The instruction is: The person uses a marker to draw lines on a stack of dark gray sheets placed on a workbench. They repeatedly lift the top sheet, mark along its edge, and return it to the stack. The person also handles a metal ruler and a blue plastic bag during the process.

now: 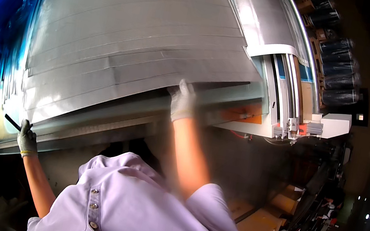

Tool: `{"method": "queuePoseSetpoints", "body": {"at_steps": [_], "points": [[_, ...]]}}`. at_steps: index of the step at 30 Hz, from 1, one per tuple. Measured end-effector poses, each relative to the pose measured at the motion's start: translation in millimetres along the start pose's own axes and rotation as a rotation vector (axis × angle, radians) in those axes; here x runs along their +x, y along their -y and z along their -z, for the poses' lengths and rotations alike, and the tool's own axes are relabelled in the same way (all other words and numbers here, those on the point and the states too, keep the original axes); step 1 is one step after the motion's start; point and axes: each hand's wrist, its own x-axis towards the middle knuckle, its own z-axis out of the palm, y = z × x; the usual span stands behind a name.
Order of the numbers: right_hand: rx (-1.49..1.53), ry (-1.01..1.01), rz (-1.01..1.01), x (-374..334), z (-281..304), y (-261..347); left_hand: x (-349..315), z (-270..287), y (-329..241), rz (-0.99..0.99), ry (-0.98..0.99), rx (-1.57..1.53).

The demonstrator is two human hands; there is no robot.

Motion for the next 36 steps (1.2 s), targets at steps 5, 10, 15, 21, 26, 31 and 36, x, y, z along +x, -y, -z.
{"method": "queuePoseSetpoints", "body": {"at_steps": [5, 10, 15, 21, 26, 31, 36], "points": [[-0.294, -0.122, 0.221, -18.3, 14.4, -13.8, 26.8, -0.1, 36.3, 0.033, -0.075, 0.176], [-0.081, -0.064, 0.105, 11.0, 8.9, -24.4, 34.1, -9.5, 35.0, 0.048, -0.071, 0.164], [0.046, -0.233, -0.01, 73.3, 13.0, -37.9, 38.4, -47.6, 25.7, 0.018, -0.005, 0.239], [-0.378, -0.33, -0.065, 108.5, 4.7, -38.8, 81.8, -76.7, 30.4, -0.034, -0.01, 0.376], [-0.7, -0.288, -0.096, 124.5, -9.3, -34.1, 125.4, -75.5, 32.0, -0.072, -0.028, 0.364], [-1.937, -0.065, 0.628, 83.3, 35.1, -54.7, 103.4, -87.1, 21.4, -0.035, 0.064, 0.257], [-2.021, 0.044, 0.703, 42.3, 55.2, -58.8, 85.3, -86.2, 9.7, -0.191, 0.028, 0.45]]}}
